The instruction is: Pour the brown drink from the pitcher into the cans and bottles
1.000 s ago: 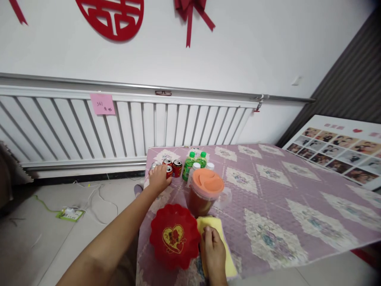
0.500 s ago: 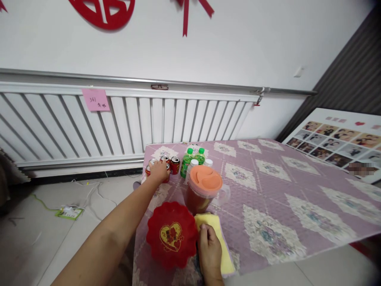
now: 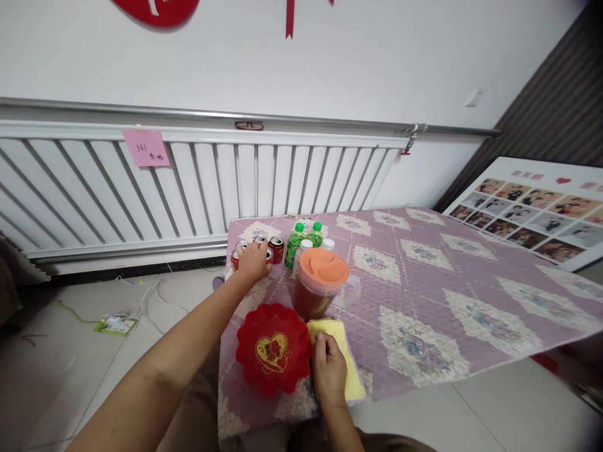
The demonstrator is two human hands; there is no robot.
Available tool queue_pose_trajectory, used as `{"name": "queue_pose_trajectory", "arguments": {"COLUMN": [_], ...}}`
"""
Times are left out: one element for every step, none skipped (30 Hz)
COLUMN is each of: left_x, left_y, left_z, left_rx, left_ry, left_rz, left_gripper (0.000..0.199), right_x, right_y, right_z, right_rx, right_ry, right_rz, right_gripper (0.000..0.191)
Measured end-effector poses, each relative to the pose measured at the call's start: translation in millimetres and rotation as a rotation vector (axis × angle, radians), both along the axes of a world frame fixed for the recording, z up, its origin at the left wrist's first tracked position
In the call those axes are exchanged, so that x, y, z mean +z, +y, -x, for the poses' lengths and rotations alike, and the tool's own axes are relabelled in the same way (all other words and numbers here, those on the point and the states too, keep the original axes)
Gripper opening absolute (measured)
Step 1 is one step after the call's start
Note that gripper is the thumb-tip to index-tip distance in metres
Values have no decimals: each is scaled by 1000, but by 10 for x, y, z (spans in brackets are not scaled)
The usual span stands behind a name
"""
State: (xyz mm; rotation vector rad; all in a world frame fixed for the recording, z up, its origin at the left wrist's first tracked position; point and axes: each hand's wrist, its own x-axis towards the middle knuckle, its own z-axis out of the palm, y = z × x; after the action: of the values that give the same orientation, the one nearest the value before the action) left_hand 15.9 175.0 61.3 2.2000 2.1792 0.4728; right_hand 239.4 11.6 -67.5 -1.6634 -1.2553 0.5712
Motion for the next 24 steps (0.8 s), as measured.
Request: {"name": "queue_pose_trajectory", "arguments": {"left_x": [45, 87, 122, 147, 161, 163, 152, 129, 97, 58, 16, -28, -71, -111, -147, -179, -207, -230, -249, -266, -281, -296, -312, -330], "left_y": [-66, -139, -218, -304, -394, -487, -582, -678, -773, -866, -954, -1038, -1116, -1186, -1249, -1302, -1345, -1380, -1406, -1424, -1437, -1445, -1450, -1454], "left_z": [7, 19, 36, 57, 79, 101, 120, 133, 140, 138, 127, 107, 81, 50, 17, -18, -50, -80, -105, -127, -144, -158, -170, -179], "left_rx": [-12, -32, -67, -113, -154, -191, -227, -260, -286, -307, -322, -329, -324, -314, -302, -293, -286, -279, -272, -261, -245, -228, -210, -193], "left_ry": [-16, -40, -85, -127, -152, -173, -192, -217, -246, -269, -282, -281, -267, -242, -213, -183, -159, -140, -129, -123, -121, -122, -125, -132], "left_rz": [2, 8, 18, 33, 49, 64, 77, 88, 96, 105, 115, 125, 136, 150, 163, 175, 180, 180, 174, 163, 151, 141, 135, 133], "left_gripper": [69, 72, 74, 74, 73, 71, 70, 70, 70, 70, 70, 70, 70, 70, 69, 68, 65, 62, 59, 57, 56, 56, 57, 59], "right_x": [-3, -7, -10, -13, -14, -13, -11, -7, -3, 1, 4, 7, 9, 9, 9, 8, 6, 4, 2, -1, -3, -5, -7, -9], "right_y": [0, -1, -2, -3, -5, -7, -10, -13, -16, -18, -20, -21, -21, -21, -20, -20, -20, -21, -22, -23, -24, -25, -26, -27], "right_z": [5, 10, 15, 19, 22, 24, 25, 26, 27, 28, 30, 31, 33, 35, 37, 38, 39, 40, 41, 41, 41, 41, 41, 41], "right_rx": [-2, -4, -4, -3, -1, 1, 3, 4, 4, 3, 2, 1, 1, 2, 5, 9, 13, 16, 19, 20, 21, 21, 22, 22], "right_ry": [-2, -3, -4, -5, -6, -8, -11, -14, -16, -19, -21, -23, -25, -28, -30, -32, -34, -36, -38, -39, -41, -42, -44, -45], "right_rz": [-2, -2, -2, -1, -1, -1, -2, -3, -3, -4, -4, -5, -6, -8, -11, -13, -16, -18, -19, -20, -20, -21, -23, -25], "right_gripper": [50, 50, 50, 50, 50, 50, 50, 50, 50, 50, 51, 51, 51, 50, 50, 50, 49, 48, 48, 48, 48, 48, 48, 48]}}
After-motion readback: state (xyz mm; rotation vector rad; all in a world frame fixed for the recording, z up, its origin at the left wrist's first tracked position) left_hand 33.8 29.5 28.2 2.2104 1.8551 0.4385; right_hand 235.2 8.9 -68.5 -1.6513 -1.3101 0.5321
